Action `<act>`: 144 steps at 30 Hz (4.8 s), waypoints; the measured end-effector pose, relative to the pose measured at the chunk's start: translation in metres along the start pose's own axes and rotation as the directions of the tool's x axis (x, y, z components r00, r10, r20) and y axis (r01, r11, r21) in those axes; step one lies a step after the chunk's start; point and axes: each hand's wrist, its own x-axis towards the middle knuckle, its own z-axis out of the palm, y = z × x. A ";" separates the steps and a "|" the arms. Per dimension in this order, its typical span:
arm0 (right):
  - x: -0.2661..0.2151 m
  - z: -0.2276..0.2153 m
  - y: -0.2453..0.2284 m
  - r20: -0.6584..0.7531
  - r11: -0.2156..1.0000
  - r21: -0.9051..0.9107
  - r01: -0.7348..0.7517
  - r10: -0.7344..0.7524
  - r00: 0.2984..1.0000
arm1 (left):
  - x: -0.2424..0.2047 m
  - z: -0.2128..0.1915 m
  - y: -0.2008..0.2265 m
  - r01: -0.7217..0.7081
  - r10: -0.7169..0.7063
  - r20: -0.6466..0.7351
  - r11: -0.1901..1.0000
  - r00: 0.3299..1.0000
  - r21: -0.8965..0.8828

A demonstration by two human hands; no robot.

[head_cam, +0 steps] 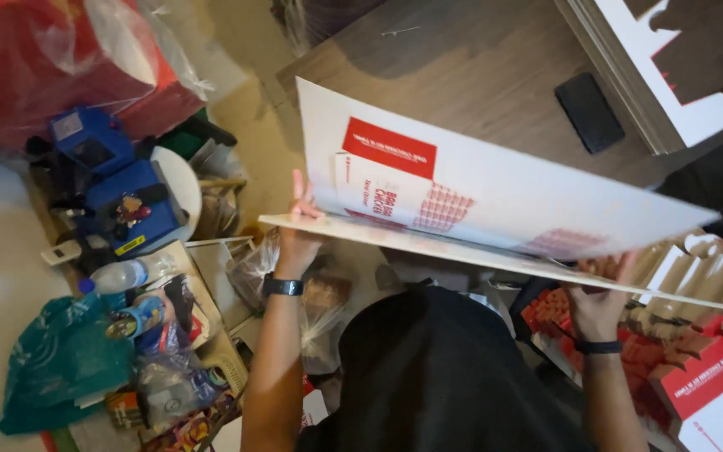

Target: The person assembles flat-packed cardboard boxes by folding the flaps and inserting tabs into slots. They handle multiple white boxes with red branding, stacking the finished boxes on a table.

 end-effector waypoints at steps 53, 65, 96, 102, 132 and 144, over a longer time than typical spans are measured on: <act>-0.031 0.023 0.189 0.153 0.345 0.334 -0.877 0.898 0.412 | -0.154 0.233 -0.073 0.757 -0.780 -0.416 0.596 0.468 -0.266; 0.035 0.076 0.130 0.558 0.540 -0.829 0.142 0.788 0.261 | -0.106 0.189 -0.038 0.891 -0.851 -0.305 0.454 0.428 -0.015; 0.053 0.205 0.138 0.636 0.483 -0.671 0.563 0.765 0.101 | -0.156 0.247 -0.083 0.892 -0.759 -0.562 0.445 0.330 -0.078; 0.059 0.193 0.125 0.571 0.582 -0.810 -0.079 0.812 0.121 | -0.221 0.270 -0.132 0.655 -0.730 -0.644 0.604 0.227 -0.454; 0.015 0.199 0.137 0.569 0.437 -0.684 0.584 0.820 0.053 | -0.150 0.263 -0.028 0.618 -0.826 -0.564 0.432 -0.022 -0.657; 0.003 0.220 0.111 0.490 0.419 -0.818 0.394 0.866 0.097 | -0.153 0.217 -0.013 0.521 -0.745 -0.666 0.554 -0.037 -0.649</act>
